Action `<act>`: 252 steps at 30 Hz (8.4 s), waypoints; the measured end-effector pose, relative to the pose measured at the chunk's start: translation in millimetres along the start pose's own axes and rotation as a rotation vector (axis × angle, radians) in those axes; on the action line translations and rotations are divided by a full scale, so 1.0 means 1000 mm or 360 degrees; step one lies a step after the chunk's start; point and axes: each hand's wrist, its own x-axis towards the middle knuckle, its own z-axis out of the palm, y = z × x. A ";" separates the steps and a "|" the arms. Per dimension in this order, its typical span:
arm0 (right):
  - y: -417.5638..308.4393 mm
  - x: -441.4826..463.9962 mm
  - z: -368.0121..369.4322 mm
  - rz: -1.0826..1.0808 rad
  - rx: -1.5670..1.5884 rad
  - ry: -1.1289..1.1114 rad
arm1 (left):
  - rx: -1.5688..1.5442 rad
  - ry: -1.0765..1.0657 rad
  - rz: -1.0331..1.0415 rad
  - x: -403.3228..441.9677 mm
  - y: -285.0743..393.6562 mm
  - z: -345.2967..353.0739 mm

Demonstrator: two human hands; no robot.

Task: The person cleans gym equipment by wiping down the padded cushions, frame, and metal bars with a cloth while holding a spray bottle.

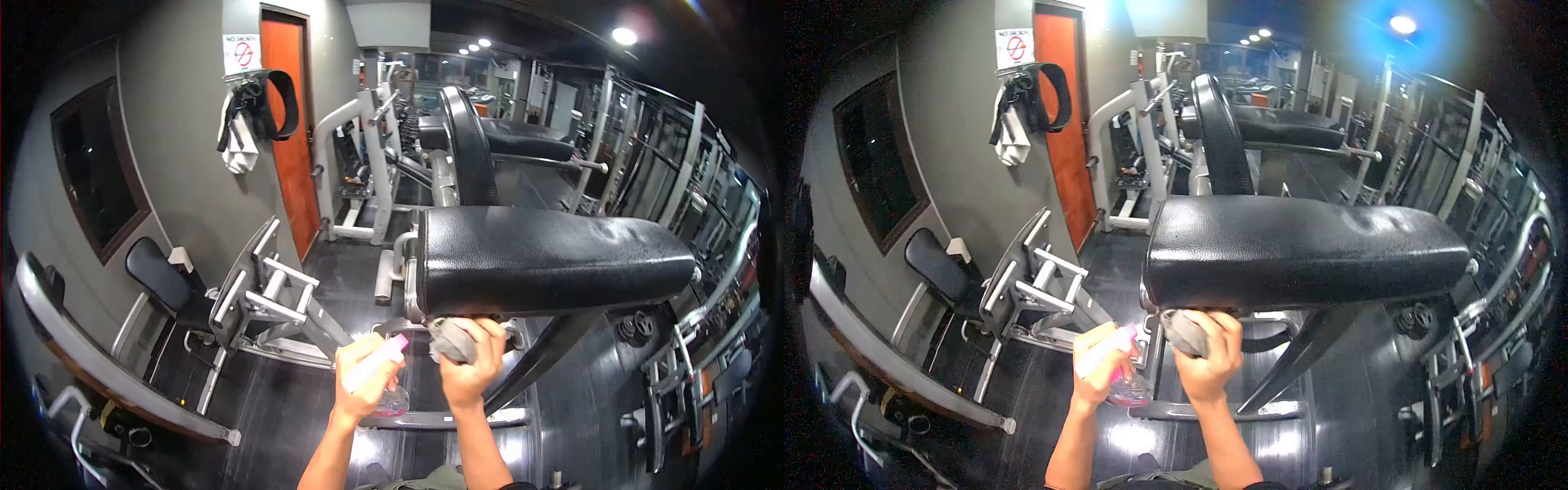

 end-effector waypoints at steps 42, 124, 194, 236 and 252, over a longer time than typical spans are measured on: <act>0.018 -0.019 -0.004 -0.0007 -0.0251 0.0377 | -0.0386 -0.0079 0.0135 0.022 -0.019 -0.031; 0.080 0.016 -0.072 0.0122 -0.0013 -0.0028 | -0.0435 -0.0118 0.0162 0.027 0.009 0.122; 0.180 0.097 -0.201 0.0290 -0.0255 0.0564 | -0.0418 -0.0202 0.0182 0.043 0.019 0.249; 0.224 0.122 -0.260 0.0175 -0.0294 0.0516 | -0.0055 -0.0465 0.0457 0.081 0.018 0.342; 0.271 0.147 -0.295 0.0153 -0.0333 0.0733 | -0.0183 -0.0372 0.0352 0.086 0.016 0.382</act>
